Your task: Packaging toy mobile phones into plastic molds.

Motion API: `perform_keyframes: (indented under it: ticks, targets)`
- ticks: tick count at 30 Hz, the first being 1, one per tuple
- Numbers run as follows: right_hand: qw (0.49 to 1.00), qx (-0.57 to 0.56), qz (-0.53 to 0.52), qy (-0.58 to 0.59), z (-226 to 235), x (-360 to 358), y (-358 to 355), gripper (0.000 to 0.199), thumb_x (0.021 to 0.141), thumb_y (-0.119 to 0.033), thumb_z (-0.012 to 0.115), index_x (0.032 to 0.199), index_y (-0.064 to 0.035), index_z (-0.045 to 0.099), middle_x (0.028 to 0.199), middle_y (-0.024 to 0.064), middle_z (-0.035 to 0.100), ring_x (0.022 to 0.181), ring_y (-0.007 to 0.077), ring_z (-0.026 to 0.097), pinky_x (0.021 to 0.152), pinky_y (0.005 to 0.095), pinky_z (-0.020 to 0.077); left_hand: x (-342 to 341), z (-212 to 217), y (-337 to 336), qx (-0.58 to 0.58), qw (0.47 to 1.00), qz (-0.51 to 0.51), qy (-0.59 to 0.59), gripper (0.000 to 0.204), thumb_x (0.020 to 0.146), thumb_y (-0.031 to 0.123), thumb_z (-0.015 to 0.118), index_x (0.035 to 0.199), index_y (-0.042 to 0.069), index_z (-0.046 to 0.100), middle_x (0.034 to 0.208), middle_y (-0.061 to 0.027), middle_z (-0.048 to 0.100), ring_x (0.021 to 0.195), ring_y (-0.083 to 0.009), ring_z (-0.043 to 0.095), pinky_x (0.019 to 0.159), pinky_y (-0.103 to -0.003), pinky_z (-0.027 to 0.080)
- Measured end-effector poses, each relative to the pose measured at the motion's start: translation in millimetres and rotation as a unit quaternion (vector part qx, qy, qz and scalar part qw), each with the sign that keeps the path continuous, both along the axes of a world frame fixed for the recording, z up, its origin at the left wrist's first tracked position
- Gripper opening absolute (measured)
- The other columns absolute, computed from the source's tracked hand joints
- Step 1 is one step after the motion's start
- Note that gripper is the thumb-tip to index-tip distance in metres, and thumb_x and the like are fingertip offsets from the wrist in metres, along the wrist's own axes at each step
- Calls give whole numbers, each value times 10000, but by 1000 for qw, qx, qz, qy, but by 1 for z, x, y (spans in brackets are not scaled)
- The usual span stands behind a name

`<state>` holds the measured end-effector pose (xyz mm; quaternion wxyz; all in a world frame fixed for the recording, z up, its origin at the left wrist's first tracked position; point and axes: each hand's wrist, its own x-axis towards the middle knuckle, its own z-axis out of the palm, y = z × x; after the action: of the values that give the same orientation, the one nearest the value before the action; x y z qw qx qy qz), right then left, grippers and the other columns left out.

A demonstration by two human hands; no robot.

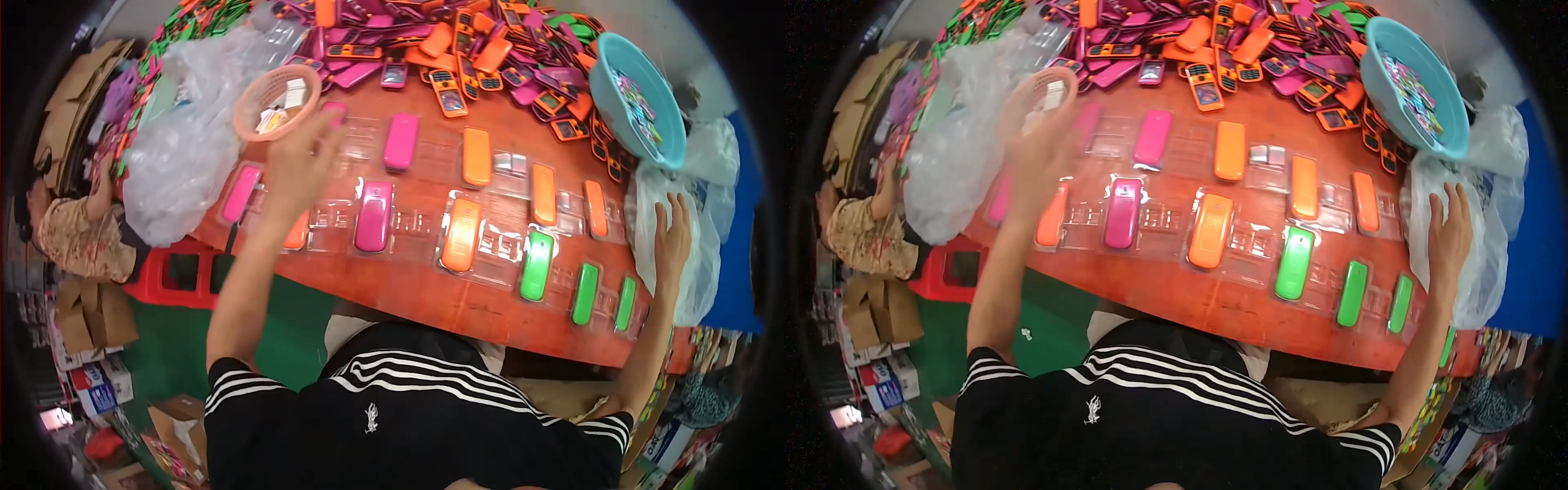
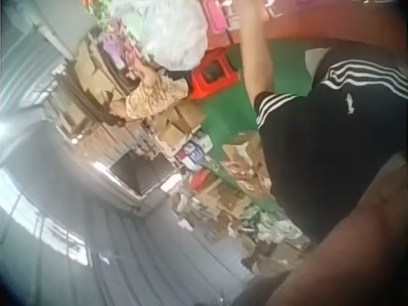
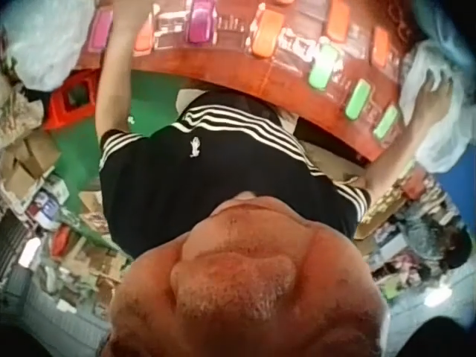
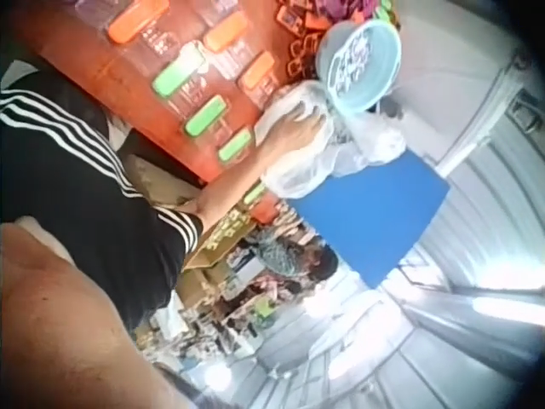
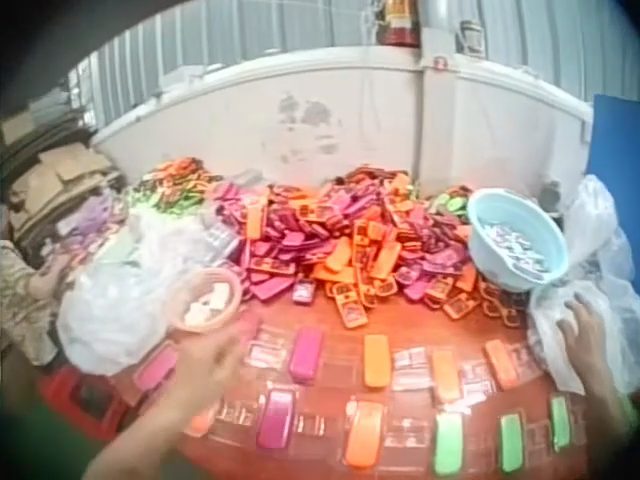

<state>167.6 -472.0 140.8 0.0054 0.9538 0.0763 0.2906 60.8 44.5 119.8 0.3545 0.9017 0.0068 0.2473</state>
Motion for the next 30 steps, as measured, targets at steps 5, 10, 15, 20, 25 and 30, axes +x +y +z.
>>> perform_keyframes:
  ticks: [5, 10, 15, 20, 25, 30]
  targets:
    - [989, 88, 96, 75, 10, 4, 31, 269, 874, -200, 548, 1090, -41, 575, 1153, 129, 564, 1011, 272, 564, 837, 328, 441, -2, 1, 123, 112, 975, 189, -29, 275, 830, 136, 548, 1075, 21, 595, 896, -171, 641, 759, -297, 631, 709, -366, 479]
    - [971, 145, 129, 142, 15, -7, 59, 239, 877, -154, 542, 1071, -18, 576, 1046, 112, 611, 931, 203, 589, 764, 282, 459, -15, 14, 190, 248, 921, 268, -134, 295, 815, 148, 568, 1085, 30, 576, 890, -161, 626, 818, -319, 600, 709, -396, 466]
    - [953, 161, 197, 164, 8, -3, 107, 234, 862, -140, 553, 1027, 23, 576, 1038, 143, 610, 950, 243, 587, 812, 306, 444, -28, 25, 239, 372, 836, 402, 33, 403, 850, 333, 495, 1164, 82, 519, 942, -207, 600, 898, -390, 563, 767, -482, 437]
    - [948, 87, 244, 187, 7, -9, 141, 219, 851, -121, 548, 998, 39, 576, 1014, 158, 611, 895, 262, 601, 776, 313, 460, -51, -37, 254, 227, 873, 281, 327, 495, 858, 463, 365, 968, 79, 658, 1052, -227, 587, 1006, -377, 548, 855, -477, 417]
    - [945, 99, 231, 209, 10, -13, 158, 216, 849, -117, 549, 989, 45, 580, 989, 155, 615, 846, 238, 613, 713, 301, 487, -46, -32, 292, -83, 949, 295, 73, 491, 855, 439, 430, 1019, 4, 589, 831, -141, 632, 533, -202, 589, 526, -359, 479]
    - [935, 106, 238, 241, 12, -25, 185, 183, 848, -112, 555, 959, 30, 590, 951, 129, 623, 786, 216, 614, 640, 278, 496, -37, -28, 403, 100, 877, 470, -1, 401, 871, 329, 409, 1026, 12, 601, 967, -176, 633, 733, -300, 647, 725, -411, 494]
